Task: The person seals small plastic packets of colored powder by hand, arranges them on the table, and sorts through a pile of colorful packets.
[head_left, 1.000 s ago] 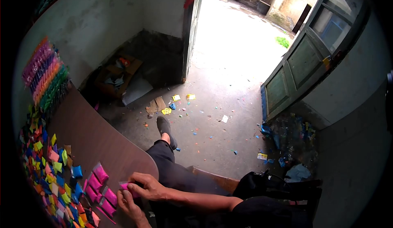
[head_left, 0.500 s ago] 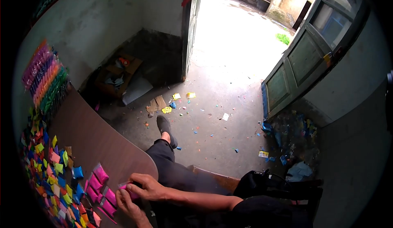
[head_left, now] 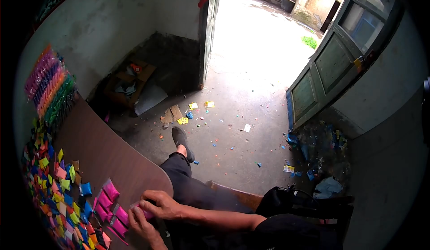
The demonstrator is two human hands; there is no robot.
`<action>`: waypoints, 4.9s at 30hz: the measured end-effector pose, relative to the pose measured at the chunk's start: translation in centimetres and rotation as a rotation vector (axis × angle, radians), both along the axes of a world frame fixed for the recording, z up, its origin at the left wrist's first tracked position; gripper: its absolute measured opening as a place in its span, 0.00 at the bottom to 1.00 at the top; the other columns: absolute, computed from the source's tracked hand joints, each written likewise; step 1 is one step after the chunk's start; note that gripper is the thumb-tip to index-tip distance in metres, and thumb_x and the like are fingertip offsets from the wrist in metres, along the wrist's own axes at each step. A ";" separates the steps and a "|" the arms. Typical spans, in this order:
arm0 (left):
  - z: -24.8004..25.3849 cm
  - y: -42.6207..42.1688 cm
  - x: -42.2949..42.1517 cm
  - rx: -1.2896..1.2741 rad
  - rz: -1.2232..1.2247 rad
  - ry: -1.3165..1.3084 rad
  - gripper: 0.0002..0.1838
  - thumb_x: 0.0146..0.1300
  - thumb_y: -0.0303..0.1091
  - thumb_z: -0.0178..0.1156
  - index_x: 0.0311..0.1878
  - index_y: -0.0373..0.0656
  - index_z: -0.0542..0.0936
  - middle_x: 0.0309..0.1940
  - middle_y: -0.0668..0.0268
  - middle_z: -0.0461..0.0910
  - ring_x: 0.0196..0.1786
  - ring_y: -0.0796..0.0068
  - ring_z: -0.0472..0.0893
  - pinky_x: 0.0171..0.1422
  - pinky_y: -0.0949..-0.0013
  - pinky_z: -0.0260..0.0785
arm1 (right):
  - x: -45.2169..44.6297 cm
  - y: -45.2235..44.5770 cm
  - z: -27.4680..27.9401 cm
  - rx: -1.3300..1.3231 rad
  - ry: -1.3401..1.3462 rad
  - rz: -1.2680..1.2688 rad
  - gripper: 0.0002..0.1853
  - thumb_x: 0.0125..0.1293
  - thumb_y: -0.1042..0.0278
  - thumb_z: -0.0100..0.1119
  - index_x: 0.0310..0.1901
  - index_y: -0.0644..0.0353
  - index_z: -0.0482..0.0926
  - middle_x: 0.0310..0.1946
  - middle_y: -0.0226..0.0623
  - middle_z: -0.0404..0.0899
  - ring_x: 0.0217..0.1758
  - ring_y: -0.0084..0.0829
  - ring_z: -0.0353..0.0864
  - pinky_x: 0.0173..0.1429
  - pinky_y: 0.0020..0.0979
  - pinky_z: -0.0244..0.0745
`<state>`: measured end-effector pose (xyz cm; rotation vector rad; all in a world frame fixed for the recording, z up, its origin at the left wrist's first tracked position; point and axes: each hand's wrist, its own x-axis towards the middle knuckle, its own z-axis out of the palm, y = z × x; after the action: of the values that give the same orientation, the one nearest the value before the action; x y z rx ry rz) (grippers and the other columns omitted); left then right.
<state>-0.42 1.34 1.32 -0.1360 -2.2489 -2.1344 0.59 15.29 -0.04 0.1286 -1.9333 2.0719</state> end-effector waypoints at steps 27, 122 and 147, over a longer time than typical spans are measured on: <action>-1.2 -0.2 -0.3 0.049 -0.022 -0.014 0.15 0.79 0.40 0.57 0.40 0.38 0.76 0.34 0.70 0.74 0.39 0.81 0.71 0.44 0.73 0.64 | 0.0 -0.3 0.4 0.098 -0.005 -0.066 0.13 0.76 0.63 0.59 0.50 0.66 0.79 0.38 0.47 0.80 0.41 0.41 0.83 0.44 0.36 0.77; -0.6 -0.3 -0.2 -0.004 0.014 0.015 0.15 0.78 0.39 0.56 0.38 0.37 0.75 0.35 0.67 0.75 0.41 0.76 0.71 0.47 0.69 0.65 | 0.1 -0.2 0.8 0.080 0.032 -0.041 0.09 0.74 0.68 0.58 0.45 0.67 0.80 0.36 0.48 0.81 0.41 0.45 0.84 0.44 0.38 0.77; 0.5 0.2 -0.1 0.006 -0.062 -0.028 0.13 0.80 0.38 0.54 0.43 0.36 0.78 0.41 0.65 0.80 0.44 0.75 0.75 0.51 0.71 0.68 | 0.2 -0.3 0.7 0.050 0.071 -0.109 0.08 0.75 0.71 0.58 0.43 0.68 0.81 0.34 0.47 0.77 0.37 0.44 0.80 0.41 0.38 0.74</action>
<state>-0.49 1.53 1.86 -0.1799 -2.2823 -2.1870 0.84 14.98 0.69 0.1041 -1.9074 1.9245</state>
